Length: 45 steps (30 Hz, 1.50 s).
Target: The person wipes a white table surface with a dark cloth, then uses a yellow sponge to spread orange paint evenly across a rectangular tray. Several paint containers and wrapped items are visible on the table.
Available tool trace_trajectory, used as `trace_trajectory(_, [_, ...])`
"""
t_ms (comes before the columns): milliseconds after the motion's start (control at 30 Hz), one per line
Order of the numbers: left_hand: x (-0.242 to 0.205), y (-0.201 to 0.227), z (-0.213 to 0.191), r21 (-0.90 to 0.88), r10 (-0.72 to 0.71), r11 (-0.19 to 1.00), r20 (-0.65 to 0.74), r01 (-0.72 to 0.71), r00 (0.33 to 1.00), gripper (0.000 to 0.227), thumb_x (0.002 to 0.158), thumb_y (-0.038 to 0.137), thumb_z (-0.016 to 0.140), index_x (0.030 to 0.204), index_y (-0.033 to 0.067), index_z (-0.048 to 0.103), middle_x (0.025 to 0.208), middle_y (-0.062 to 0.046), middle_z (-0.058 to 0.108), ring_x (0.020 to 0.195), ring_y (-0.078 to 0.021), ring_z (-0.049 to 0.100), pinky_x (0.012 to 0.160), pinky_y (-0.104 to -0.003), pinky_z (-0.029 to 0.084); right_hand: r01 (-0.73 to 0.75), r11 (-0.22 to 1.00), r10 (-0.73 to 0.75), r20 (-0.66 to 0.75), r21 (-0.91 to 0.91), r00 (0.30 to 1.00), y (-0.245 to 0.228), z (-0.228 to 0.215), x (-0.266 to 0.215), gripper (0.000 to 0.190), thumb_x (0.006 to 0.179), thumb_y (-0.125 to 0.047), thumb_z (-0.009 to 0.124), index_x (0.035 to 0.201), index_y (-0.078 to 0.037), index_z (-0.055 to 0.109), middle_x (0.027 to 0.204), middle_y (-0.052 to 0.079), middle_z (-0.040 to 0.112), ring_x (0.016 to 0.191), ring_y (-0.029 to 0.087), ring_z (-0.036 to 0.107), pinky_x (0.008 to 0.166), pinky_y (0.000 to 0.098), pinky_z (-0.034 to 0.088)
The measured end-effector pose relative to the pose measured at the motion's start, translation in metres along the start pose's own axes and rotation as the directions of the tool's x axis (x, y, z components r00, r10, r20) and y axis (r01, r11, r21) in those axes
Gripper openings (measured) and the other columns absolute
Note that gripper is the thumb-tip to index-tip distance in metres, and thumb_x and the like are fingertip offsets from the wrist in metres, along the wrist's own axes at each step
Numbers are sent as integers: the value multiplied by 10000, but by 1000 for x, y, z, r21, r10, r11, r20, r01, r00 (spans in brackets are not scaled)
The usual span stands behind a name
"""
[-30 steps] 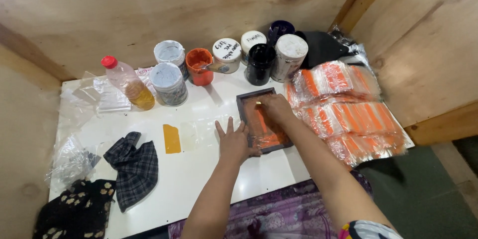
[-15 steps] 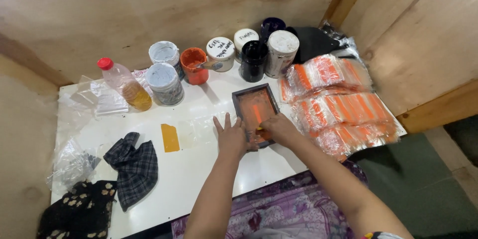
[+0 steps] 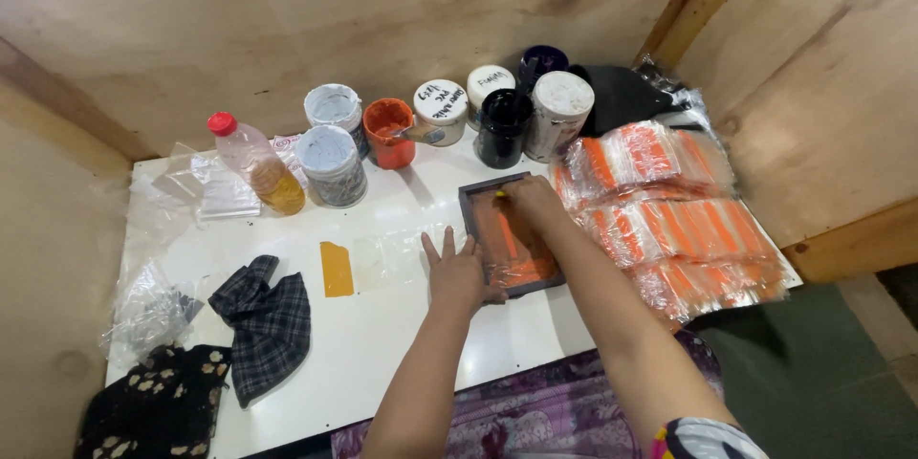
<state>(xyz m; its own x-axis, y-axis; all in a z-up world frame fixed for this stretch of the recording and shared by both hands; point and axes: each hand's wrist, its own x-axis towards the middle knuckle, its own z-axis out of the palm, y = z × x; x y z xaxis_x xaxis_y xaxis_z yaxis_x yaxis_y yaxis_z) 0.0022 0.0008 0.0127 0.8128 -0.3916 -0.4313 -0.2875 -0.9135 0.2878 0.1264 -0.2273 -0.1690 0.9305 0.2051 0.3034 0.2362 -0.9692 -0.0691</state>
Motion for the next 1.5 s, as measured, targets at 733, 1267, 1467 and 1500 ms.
trace_trajectory(733, [-3, -8, 18, -45, 18, 999, -52, -20, 998, 851, 870, 555, 698, 1547, 137, 395, 1624, -53, 376, 1559, -311, 159, 1214, -676, -93, 172, 985, -173, 147, 22, 974, -40, -47, -127, 155, 855, -277, 753, 999, -220, 741, 871, -19, 770, 883, 165, 697, 806, 330, 417])
trace_trajectory(1267, [-14, -57, 95, -141, -58, 990, -271, 20, 961, 808, 999, 678, 363, 1606, 157, 249, 1688, -121, 210, 1570, -282, 119, 1206, -675, -14, -161, 968, 218, -323, 194, 921, -64, -36, -187, 636, 783, -204, 634, 1416, -256, 594, 1419, 25, 589, 1188, 244, 530, 979, 396, 312])
trace_trajectory(1467, [-16, -47, 80, -7, -73, 997, -176, 73, 982, 790, 979, 708, 330, 1610, 241, 240, 1698, -67, 187, 1573, -260, 104, 1218, -662, 11, -283, 927, 354, -325, 246, 877, -61, -41, -194, 527, 751, -187, 690, 1277, -149, 673, 1358, 153, 623, 1044, 357, 630, 897, 463, 443])
trace_trajectory(1500, [-17, -46, 79, 7, -82, 996, -159, 84, 984, 791, 971, 705, 350, 1610, 253, 239, 1700, -64, 176, 1575, -261, 95, 1213, -669, 4, -333, 919, 383, -290, 209, 877, -62, -42, -196, 459, 768, -208, 712, 1224, -159, 701, 1374, 139, 625, 1068, 349, 640, 899, 459, 446])
